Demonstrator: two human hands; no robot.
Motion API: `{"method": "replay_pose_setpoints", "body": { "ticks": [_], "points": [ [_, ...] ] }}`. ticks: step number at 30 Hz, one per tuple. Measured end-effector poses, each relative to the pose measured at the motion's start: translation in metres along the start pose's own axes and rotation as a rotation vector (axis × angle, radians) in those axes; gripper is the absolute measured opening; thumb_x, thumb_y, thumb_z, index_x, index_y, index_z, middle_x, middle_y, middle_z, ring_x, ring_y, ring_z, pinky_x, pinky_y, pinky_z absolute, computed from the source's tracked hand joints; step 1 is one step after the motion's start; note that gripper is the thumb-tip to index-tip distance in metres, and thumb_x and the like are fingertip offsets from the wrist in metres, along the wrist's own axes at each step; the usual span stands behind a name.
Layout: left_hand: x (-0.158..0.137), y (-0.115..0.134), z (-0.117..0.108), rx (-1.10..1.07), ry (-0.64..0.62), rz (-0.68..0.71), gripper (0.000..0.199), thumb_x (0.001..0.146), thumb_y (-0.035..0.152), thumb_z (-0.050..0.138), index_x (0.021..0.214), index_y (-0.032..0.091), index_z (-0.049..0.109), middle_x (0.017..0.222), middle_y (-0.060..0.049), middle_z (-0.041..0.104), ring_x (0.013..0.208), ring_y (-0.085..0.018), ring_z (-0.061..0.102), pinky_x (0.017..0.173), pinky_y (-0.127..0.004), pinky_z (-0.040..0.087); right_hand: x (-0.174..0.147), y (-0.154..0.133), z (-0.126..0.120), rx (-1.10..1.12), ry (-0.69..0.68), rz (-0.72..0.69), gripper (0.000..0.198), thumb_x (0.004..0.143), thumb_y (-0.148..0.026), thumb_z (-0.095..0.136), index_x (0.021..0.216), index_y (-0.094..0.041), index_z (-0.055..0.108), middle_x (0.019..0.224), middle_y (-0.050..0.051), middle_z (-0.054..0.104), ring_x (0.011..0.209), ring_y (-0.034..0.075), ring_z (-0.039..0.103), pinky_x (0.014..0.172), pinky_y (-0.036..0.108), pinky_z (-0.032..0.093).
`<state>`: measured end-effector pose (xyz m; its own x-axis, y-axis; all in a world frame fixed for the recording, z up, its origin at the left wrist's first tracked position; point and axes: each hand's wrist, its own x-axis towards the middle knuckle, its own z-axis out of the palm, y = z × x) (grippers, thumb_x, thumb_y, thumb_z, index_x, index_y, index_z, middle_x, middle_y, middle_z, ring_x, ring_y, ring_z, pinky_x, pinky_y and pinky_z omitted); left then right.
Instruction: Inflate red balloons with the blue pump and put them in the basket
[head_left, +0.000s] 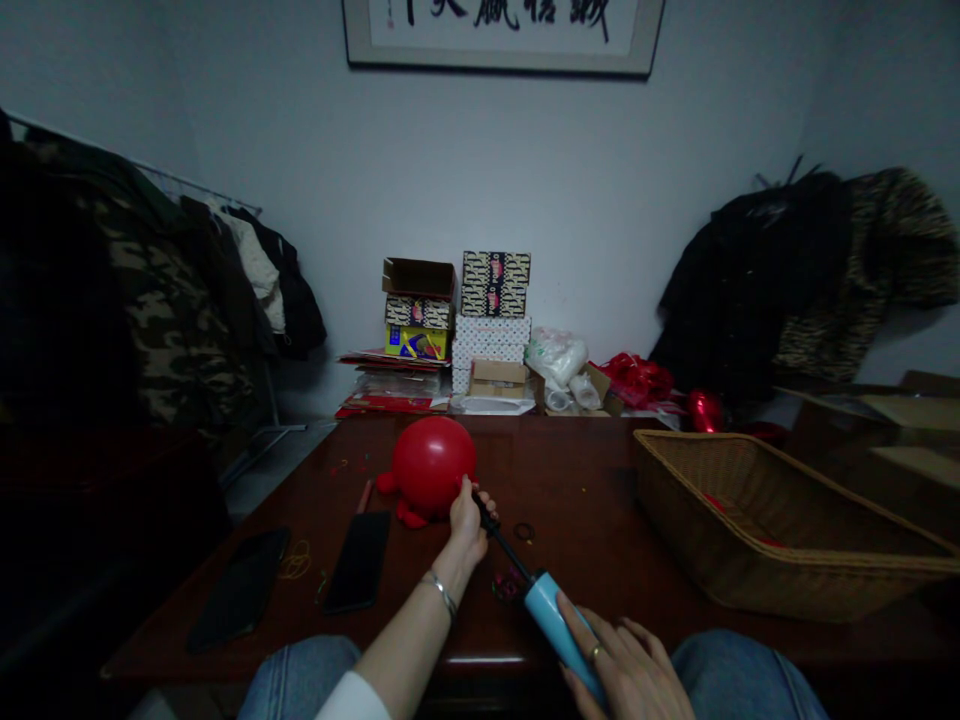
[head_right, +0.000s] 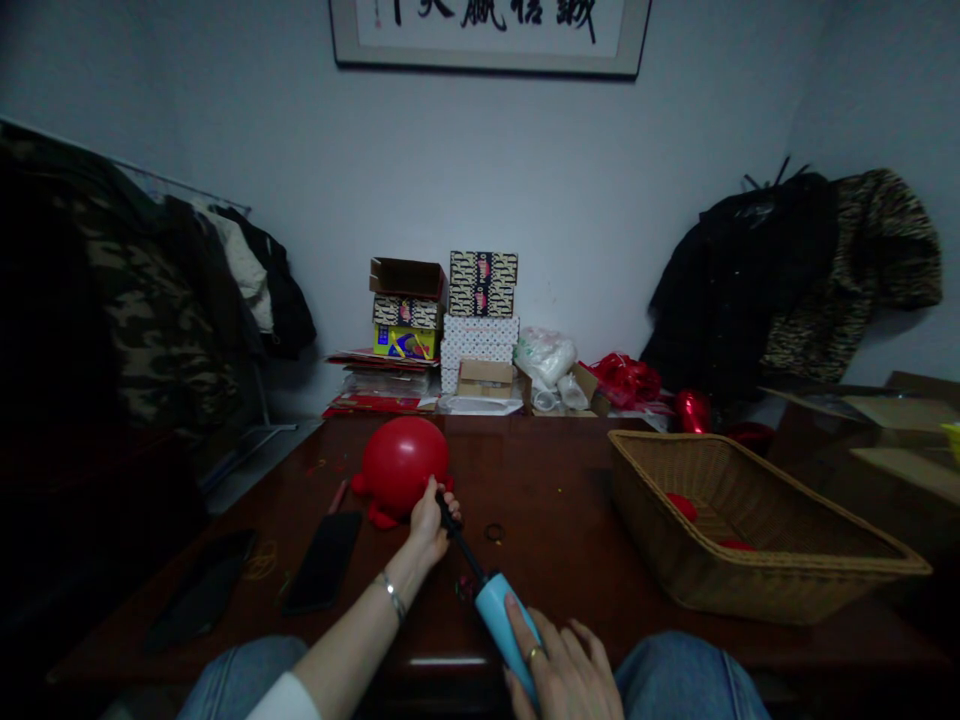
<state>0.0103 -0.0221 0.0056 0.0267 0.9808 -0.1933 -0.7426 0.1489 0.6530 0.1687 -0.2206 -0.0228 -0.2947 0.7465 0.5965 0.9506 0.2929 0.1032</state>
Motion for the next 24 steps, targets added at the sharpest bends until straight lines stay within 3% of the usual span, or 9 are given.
{"method": "replay_pose_setpoints", "body": {
  "ticks": [9, 24],
  "points": [
    [-0.001, 0.002, -0.001, -0.069, -0.009, -0.010, 0.028, 0.082, 0.043, 0.054, 0.073, 0.018, 0.045, 0.053, 0.004, 0.045, 0.040, -0.008, 0.041, 0.039, -0.020, 0.032, 0.012, -0.001, -0.003, 0.013, -0.022, -0.009, 0.060, 0.079, -0.027, 0.053, 0.137, -0.026, 0.036, 0.108, 0.000, 0.067, 0.088, 0.016, 0.064, 0.082, 0.032, 0.038],
    [-0.009, -0.010, 0.002, -0.043, -0.010, -0.031, 0.029, 0.080, 0.041, 0.057, 0.071, 0.020, 0.040, 0.052, 0.005, 0.043, 0.041, -0.007, 0.039, 0.042, -0.020, 0.033, 0.067, -0.026, 0.004, 0.121, -0.216, 0.209, 0.055, 0.080, -0.021, 0.051, 0.134, -0.029, 0.041, 0.105, 0.004, 0.066, 0.093, 0.020, 0.060, 0.087, 0.038, 0.032]
  ]
}}
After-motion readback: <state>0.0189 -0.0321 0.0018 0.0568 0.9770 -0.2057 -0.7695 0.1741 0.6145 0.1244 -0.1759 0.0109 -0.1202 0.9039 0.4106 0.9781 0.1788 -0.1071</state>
